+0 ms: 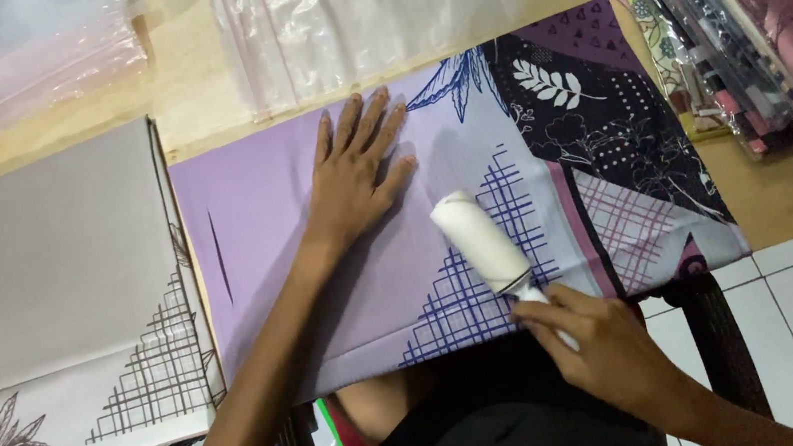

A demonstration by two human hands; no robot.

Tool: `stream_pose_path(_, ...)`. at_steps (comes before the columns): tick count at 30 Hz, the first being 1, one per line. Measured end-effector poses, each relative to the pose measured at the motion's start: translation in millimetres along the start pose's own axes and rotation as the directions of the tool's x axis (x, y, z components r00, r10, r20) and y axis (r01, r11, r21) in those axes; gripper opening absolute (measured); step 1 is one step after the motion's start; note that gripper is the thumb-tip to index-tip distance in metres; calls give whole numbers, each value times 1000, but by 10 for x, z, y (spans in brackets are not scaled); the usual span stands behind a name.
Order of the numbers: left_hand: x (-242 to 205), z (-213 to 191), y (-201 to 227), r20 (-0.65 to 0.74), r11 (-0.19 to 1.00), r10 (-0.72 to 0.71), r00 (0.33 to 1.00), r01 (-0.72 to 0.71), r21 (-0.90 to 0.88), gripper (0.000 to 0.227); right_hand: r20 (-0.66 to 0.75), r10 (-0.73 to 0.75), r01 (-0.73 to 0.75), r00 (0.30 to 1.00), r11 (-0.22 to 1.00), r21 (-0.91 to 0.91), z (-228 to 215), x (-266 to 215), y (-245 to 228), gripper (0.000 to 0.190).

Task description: The person uses a white lint roller to smooth and clean a patterned fabric laid out on a wooden table. They roll the tool back and forth across the surface, occasionally adjusting the fabric with their left hand to ensure even coverage.

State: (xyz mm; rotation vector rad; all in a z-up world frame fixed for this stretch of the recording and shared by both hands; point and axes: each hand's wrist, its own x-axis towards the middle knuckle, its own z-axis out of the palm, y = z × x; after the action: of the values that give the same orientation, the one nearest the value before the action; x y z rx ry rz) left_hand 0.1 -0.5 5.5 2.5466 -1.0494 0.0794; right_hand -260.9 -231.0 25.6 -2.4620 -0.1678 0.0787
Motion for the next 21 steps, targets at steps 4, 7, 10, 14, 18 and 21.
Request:
stream_pose_path(4,-10,24,-14,6,1000,15,1000,-15,12,63,-116,51,-52,992,999,-8,-221,-39,285,26)
stream_pose_path(7,4,20,-14,32,1000,-2,999,2,4,63,-206,148,-165,967,984,-64,-486,-94,552,34)
stream_pose_path(10,-1,39,-22,9,1000,7,1000,-8,28,63,-352,133,-218,926,953,-213,-674,-163,735,22)
stream_pose_path(14,17,-28,12,23,1000,-15,1000,15,-10,62,-444,134,-239,886,952,-190,-719,-248,566,23)
stream_pose_path(18,5,-104,76,33,999,-16,999,18,-34,61,-259,-86,56,962,991,-119,-340,-382,348,42)
stream_pose_path(21,16,-67,28,55,999,-29,998,31,-31,62,-126,-37,61,991,981,187,-89,-227,-75,23)
